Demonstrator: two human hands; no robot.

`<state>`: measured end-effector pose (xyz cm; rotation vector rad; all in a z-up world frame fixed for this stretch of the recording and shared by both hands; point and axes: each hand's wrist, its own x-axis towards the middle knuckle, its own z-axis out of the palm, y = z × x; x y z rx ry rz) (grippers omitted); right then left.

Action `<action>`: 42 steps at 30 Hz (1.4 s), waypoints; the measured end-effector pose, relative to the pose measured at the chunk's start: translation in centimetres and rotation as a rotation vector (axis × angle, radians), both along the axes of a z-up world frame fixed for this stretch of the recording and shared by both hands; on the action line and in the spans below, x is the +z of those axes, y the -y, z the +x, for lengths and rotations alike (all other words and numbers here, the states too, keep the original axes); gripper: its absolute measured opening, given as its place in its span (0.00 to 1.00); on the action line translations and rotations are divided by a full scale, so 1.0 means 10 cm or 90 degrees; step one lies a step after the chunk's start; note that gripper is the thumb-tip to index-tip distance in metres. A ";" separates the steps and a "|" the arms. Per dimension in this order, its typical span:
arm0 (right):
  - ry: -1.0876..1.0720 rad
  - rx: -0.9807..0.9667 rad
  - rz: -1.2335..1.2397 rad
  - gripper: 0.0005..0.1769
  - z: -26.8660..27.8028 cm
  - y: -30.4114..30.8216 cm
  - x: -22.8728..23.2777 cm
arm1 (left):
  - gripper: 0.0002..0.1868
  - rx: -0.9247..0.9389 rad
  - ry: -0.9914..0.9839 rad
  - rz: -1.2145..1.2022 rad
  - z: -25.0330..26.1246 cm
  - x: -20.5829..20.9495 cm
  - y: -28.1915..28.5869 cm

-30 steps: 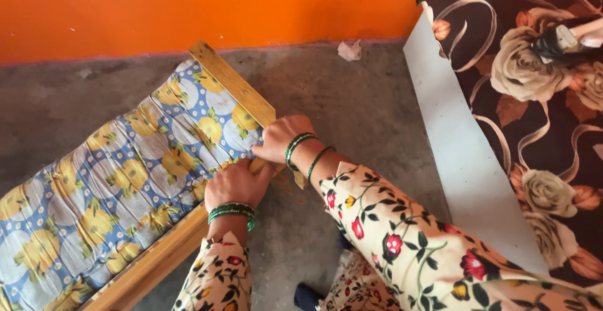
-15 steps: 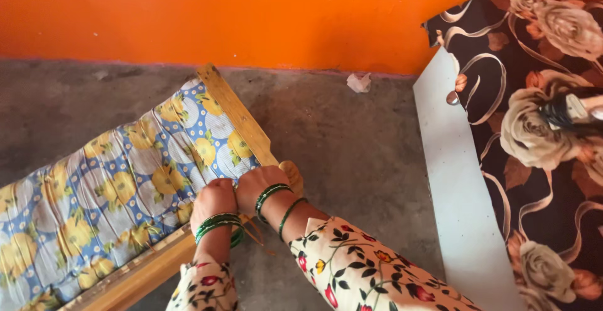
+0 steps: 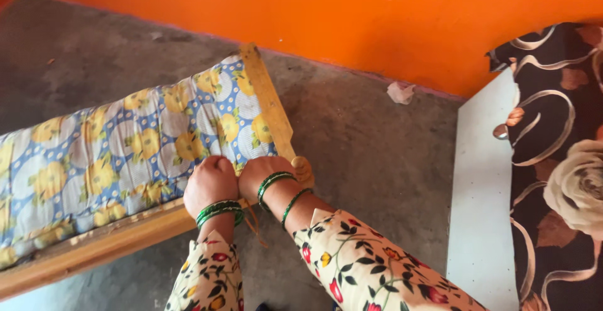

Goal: The person assembles a small wooden bed frame by hand, lifting and aligning the wooden side rails and headboard components before patting the mattress down.

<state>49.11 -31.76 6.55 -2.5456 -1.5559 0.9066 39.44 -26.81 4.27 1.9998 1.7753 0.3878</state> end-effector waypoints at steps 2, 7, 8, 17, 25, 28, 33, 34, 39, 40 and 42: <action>0.006 0.009 0.005 0.22 0.02 0.02 0.00 | 0.24 -0.087 0.010 0.133 -0.06 -0.07 0.01; 0.055 0.129 0.212 0.26 0.09 0.15 -0.03 | 0.46 -0.378 -0.028 0.302 -0.32 -0.17 0.15; 0.059 0.148 0.245 0.29 0.11 0.15 -0.04 | 0.50 -0.402 0.010 0.311 -0.33 -0.16 0.15; 0.128 0.264 0.243 0.22 0.17 0.27 -0.15 | 0.41 -0.389 -0.027 0.078 -0.32 -0.08 0.09; 0.394 0.073 0.356 0.20 0.00 0.16 -0.47 | 0.44 -0.321 -0.176 0.159 -0.20 -0.08 0.16; 0.288 0.066 0.225 0.13 0.07 0.10 -0.51 | 0.22 -0.287 -0.310 0.121 -0.10 -0.07 0.22; 0.291 0.092 0.224 0.12 0.13 0.06 -0.64 | 0.17 -0.310 -0.274 0.136 -0.13 -0.12 0.18; 0.297 0.093 0.234 0.12 0.15 0.05 -0.67 | 0.16 -0.318 -0.272 0.131 -0.12 -0.13 0.17; 0.322 0.104 0.283 0.11 0.27 -0.03 -0.76 | 0.18 -0.314 -0.285 0.099 -0.05 -0.14 0.08; 0.320 0.104 0.281 0.11 0.28 -0.03 -0.75 | 0.18 -0.317 -0.278 0.094 -0.04 -0.15 0.08; 0.319 0.100 0.258 0.12 0.28 -0.03 -0.70 | 0.18 -0.319 -0.270 0.068 -0.03 -0.14 0.03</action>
